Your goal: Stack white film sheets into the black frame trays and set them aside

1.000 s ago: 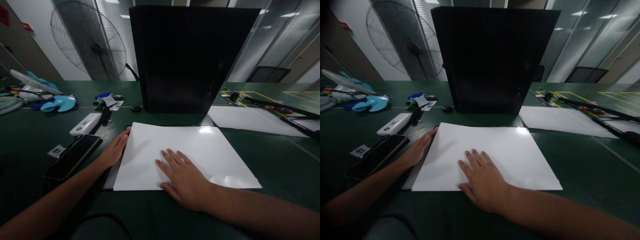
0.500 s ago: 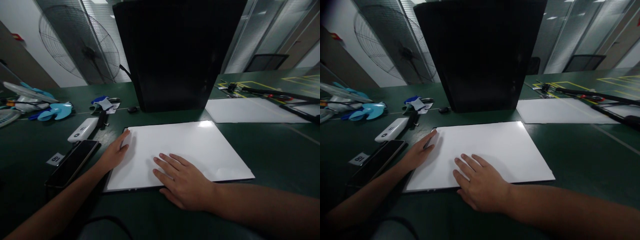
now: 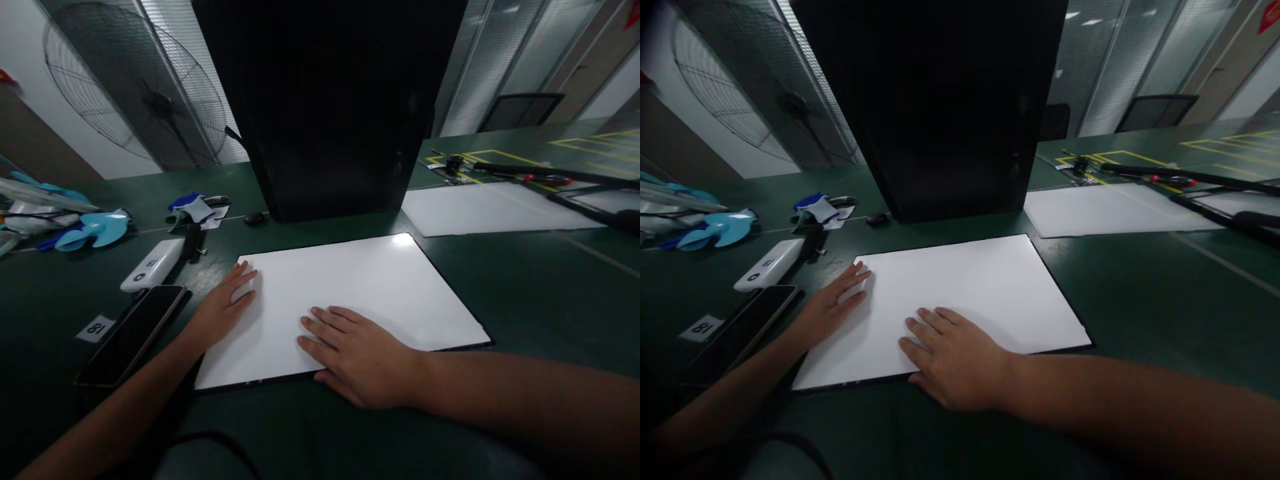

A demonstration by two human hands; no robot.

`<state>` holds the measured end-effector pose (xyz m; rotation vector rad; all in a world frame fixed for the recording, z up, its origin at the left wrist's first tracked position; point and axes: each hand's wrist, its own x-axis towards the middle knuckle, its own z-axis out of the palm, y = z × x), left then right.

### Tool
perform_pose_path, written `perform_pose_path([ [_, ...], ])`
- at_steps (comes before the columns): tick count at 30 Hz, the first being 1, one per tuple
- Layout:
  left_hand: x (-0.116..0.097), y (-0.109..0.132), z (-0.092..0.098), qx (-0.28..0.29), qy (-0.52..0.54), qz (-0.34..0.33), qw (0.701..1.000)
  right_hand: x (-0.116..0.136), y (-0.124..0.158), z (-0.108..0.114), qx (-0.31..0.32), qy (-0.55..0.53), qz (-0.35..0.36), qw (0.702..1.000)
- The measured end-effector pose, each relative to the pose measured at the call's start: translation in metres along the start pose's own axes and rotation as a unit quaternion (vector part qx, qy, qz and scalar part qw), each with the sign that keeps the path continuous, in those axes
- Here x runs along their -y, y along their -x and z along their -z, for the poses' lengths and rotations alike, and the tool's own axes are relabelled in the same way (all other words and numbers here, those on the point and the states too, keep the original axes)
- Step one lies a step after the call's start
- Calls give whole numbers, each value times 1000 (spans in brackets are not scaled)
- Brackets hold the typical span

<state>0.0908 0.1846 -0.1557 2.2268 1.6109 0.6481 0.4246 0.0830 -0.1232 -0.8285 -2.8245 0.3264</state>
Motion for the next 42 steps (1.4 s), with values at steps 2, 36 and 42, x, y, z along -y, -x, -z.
perform_pose_path([
  [2,-2,0,0,5,-26,-10,1000,0,0,0,8,2,0,1000],
  [36,-5,1,-2,22,-116,-51,992,-1,0,4,3,22,16,1000],
  [42,-5,2,-2,23,-114,-54,992,-1,0,2,-1,26,18,1000],
])
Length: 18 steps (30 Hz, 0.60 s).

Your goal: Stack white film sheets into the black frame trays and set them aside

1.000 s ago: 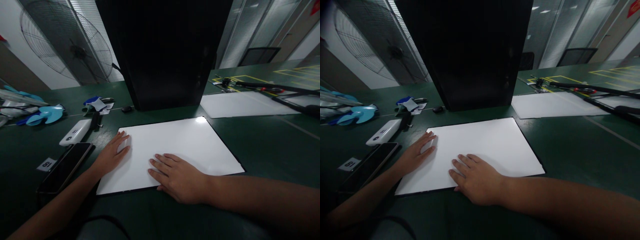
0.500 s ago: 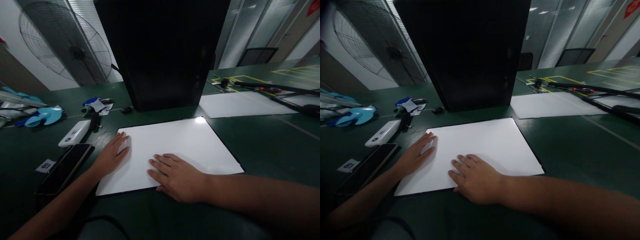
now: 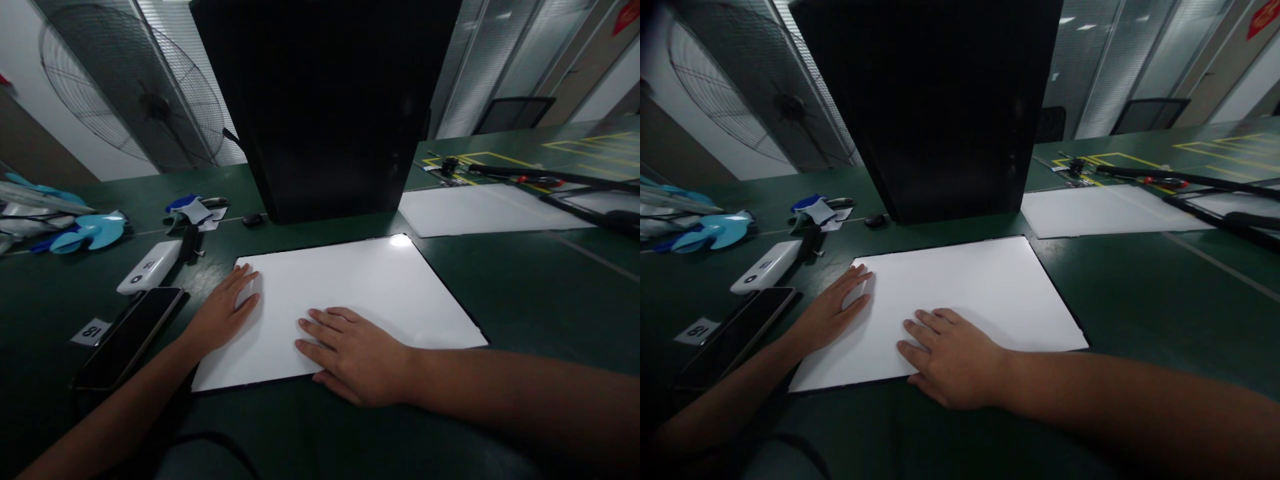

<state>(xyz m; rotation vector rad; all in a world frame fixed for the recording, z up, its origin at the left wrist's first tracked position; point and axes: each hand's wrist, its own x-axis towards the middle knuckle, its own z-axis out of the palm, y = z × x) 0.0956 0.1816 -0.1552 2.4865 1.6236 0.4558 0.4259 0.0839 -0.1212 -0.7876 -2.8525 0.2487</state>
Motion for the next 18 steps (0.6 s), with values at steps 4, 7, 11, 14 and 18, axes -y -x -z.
perform_pose_path([
  [4,3,-1,-2,-6,0,-7,1000,0,0,-1,-8,1,0,1000],
  [7,4,-1,-4,-7,2,-6,1000,-1,0,0,-9,-1,3,1000],
  [11,4,-1,-3,-7,3,-7,1000,-2,-1,0,-3,0,3,1000],
  [14,3,0,-3,-5,1,-3,1000,0,0,-1,-3,3,-3,1000],
  [18,2,1,-1,-7,-1,0,1000,-3,-2,6,9,10,18,1000],
])
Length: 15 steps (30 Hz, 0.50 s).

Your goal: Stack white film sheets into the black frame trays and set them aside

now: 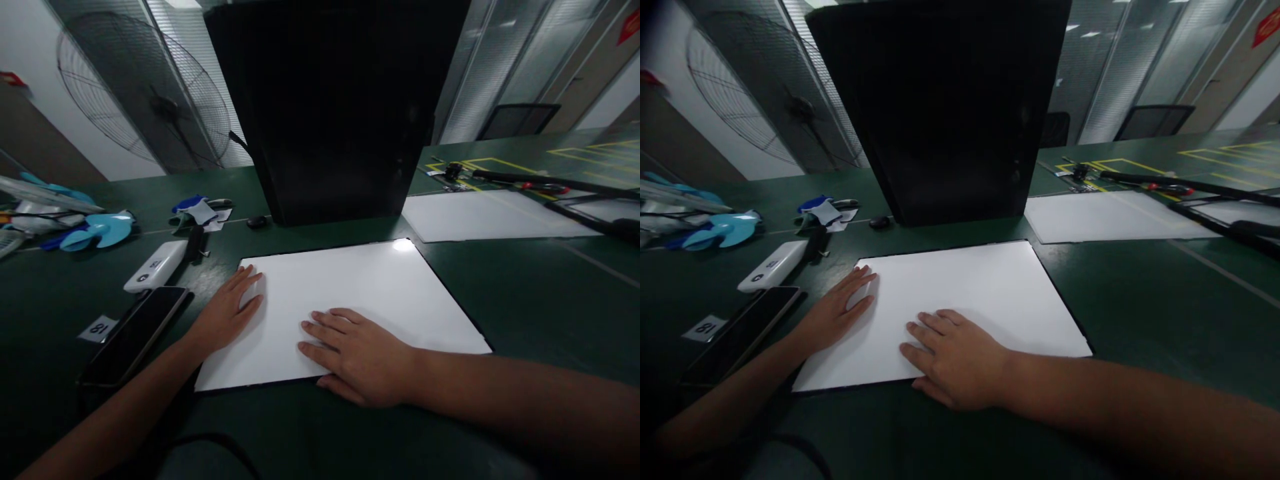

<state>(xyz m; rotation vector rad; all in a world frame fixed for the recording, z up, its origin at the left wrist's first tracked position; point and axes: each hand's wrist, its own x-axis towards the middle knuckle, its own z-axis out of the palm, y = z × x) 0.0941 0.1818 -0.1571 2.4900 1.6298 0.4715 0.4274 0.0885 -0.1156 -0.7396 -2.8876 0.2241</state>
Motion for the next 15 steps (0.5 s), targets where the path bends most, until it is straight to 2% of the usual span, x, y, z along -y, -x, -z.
perform_pose_path([
  [2,-1,0,1,3,1,-2,1000,-16,0,11,-9,9,-9,1000],
  [4,-2,1,3,9,-1,0,1000,-47,5,25,-50,35,-72,996],
  [7,-5,2,6,16,-7,5,1000,-120,31,42,-142,109,-222,958],
  [9,-7,3,8,14,-11,4,1000,-176,65,46,-160,154,-311,924],
  [12,-10,4,9,6,-13,-1,1000,-243,129,37,-112,187,-448,867],
  [13,-10,4,9,6,-13,-2,1000,-257,149,32,-82,172,-503,843],
  [15,-11,3,9,10,-14,-1,1000,-273,181,22,-56,143,-559,815],
])
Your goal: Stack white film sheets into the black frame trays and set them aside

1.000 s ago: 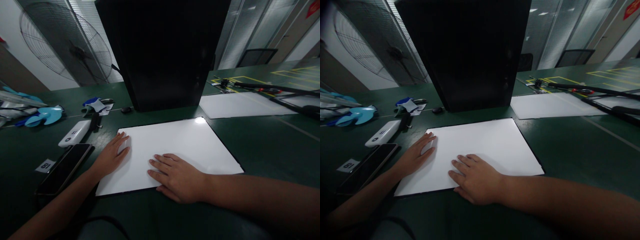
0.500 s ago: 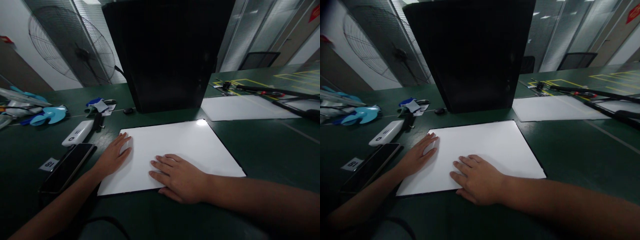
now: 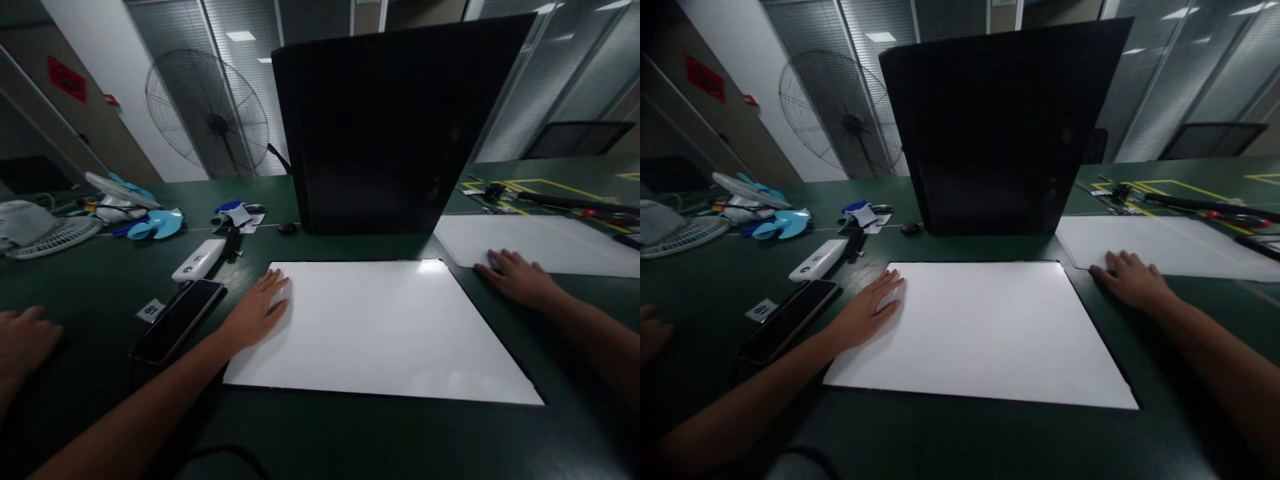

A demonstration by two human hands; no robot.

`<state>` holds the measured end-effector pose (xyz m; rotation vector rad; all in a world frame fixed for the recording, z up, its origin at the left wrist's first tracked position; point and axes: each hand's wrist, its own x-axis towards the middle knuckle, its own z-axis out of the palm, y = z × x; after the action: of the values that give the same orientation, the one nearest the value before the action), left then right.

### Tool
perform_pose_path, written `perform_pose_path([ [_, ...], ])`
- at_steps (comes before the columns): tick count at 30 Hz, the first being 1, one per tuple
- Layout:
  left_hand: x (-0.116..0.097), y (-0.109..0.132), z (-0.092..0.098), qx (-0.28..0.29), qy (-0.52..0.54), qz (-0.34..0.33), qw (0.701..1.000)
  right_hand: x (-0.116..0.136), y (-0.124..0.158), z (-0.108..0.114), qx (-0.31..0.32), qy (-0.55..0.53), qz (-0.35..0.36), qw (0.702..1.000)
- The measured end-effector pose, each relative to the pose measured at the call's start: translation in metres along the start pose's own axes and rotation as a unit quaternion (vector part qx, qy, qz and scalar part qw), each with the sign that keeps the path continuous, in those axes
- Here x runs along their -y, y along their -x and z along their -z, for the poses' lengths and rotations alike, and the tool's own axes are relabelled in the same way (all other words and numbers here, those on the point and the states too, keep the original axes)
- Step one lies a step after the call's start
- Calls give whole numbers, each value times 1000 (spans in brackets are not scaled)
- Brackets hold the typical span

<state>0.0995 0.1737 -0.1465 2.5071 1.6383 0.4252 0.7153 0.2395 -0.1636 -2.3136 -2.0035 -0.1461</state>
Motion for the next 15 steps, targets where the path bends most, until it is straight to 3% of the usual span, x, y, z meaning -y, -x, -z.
perform_pose_path([
  [3,0,-1,-1,4,0,2,1000,-18,7,-8,30,-8,-22,999],
  [15,3,-4,-4,1,-5,-2,1000,-6,11,18,7,-18,-56,998],
])
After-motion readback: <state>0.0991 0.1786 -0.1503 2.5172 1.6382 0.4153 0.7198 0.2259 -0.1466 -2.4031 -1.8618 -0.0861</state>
